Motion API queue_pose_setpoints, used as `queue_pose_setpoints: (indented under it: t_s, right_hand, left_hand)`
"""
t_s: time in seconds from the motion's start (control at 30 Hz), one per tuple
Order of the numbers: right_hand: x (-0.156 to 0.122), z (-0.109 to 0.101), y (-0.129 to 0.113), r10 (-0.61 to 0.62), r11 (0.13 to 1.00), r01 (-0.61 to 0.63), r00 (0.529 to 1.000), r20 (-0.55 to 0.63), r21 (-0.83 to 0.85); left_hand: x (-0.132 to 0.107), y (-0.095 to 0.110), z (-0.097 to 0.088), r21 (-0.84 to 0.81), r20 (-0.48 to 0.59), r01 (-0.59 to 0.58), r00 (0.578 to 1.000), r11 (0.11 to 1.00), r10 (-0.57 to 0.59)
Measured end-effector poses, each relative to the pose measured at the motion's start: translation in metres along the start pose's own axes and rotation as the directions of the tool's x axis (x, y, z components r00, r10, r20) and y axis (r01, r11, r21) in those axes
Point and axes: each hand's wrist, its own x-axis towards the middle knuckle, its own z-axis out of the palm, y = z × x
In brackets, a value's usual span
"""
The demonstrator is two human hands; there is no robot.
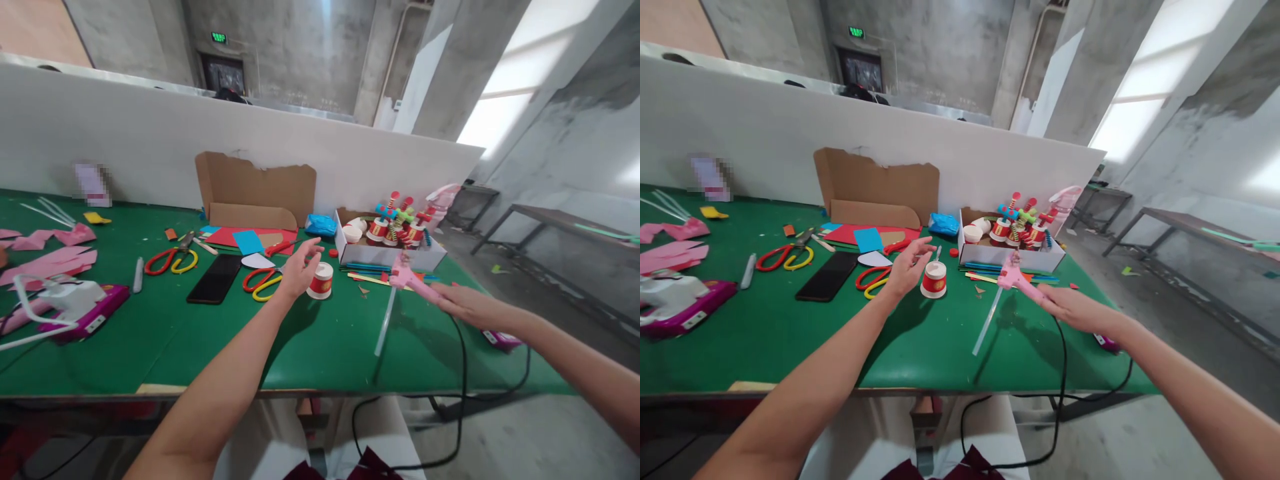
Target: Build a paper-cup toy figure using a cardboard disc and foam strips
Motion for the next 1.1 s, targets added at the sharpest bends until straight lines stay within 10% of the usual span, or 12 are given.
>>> queue_pose_setpoints:
  t_s: [0.13,0.47,0.67,0.83,1.1]
  right_hand:
    - [-0.012,0.035,0.015,0.000,0.996,-0.041,0.896,0.443,0.084]
    - [-0.021,0.059,0.019,-0.010,0.912,-0.163,0.908,0.418,0.377]
    - [-0.026,0.059,0.004,0.168,0.384,-0.385,0.923,0.347,0.839]
    - [-0.038,0.076,0.009,0.137,-0.110,-0.493,0.852,0.505,0.863]
    - [-0.039,0.087,0.024,0.269,-0.315,-0.519,0.754,0.599,0.795]
  left_hand:
    - [-0.001,0.000,0.002,0.042,0.002,0.007,1.000,0.999,-0.007]
    - [-0.002,0.003,0.002,0.094,-0.033,-0.013,0.999,0.996,0.016]
    - [-0.002,0.002,0.003,0.100,-0.043,-0.039,0.998,0.994,0.043]
    - [-0.001,-0.006,0.003,0.105,-0.046,-0.071,0.996,0.992,0.076]
    - [0.001,-0.010,0.004,0.061,-0.046,-0.091,0.995,0.994,0.093]
